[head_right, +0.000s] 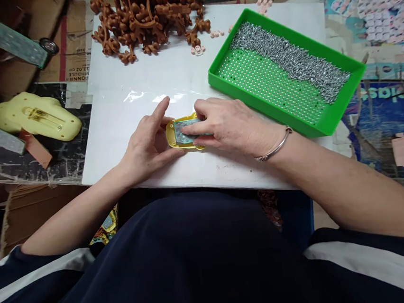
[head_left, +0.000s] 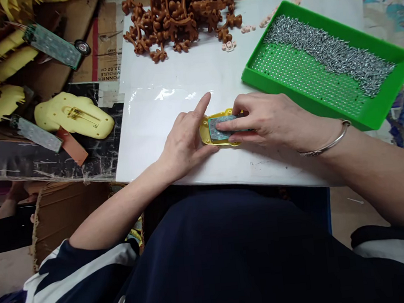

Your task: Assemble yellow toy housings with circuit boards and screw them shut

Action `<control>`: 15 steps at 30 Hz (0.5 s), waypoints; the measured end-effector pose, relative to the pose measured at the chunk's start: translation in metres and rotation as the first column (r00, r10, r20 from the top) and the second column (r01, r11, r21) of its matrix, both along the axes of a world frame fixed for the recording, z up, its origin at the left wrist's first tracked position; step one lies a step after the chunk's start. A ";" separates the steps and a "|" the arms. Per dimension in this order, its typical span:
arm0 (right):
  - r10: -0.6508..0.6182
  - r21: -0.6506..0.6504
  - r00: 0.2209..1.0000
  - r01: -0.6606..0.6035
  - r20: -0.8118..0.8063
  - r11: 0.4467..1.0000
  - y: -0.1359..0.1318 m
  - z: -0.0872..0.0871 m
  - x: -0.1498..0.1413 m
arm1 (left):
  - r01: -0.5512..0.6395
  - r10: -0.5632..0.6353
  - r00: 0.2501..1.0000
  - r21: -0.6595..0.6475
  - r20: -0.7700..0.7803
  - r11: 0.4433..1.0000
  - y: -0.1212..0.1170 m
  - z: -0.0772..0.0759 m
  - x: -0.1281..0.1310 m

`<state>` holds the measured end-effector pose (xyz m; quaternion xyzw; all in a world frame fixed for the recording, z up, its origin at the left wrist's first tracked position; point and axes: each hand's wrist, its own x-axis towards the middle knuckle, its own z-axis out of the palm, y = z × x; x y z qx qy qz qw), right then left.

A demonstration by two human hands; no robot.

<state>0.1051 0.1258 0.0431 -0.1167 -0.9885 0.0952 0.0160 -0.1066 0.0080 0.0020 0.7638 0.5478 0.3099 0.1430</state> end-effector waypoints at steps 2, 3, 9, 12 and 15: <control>0.001 0.006 1.000 -0.001 -0.005 1.000 -0.001 0.000 0.000 | -0.003 0.006 0.997 0.048 -0.073 0.999 -0.002 0.008 0.001; 0.001 0.005 1.000 -0.001 -0.014 1.000 -0.001 0.000 0.000 | 0.003 0.007 0.993 0.084 -0.116 0.996 -0.003 0.012 0.003; -0.039 -0.040 0.999 0.037 -0.026 0.998 -0.001 -0.001 -0.002 | 0.200 -0.113 0.916 0.196 -0.384 0.960 0.002 0.015 0.026; -0.074 -0.046 0.997 0.073 -0.026 0.996 -0.005 -0.003 -0.006 | 0.202 -0.072 0.899 0.263 -0.433 0.944 0.007 0.009 0.032; -0.127 -0.097 0.989 0.119 -0.071 0.988 -0.012 -0.005 -0.002 | 0.181 -0.001 0.893 0.358 -0.450 0.916 0.010 0.007 0.033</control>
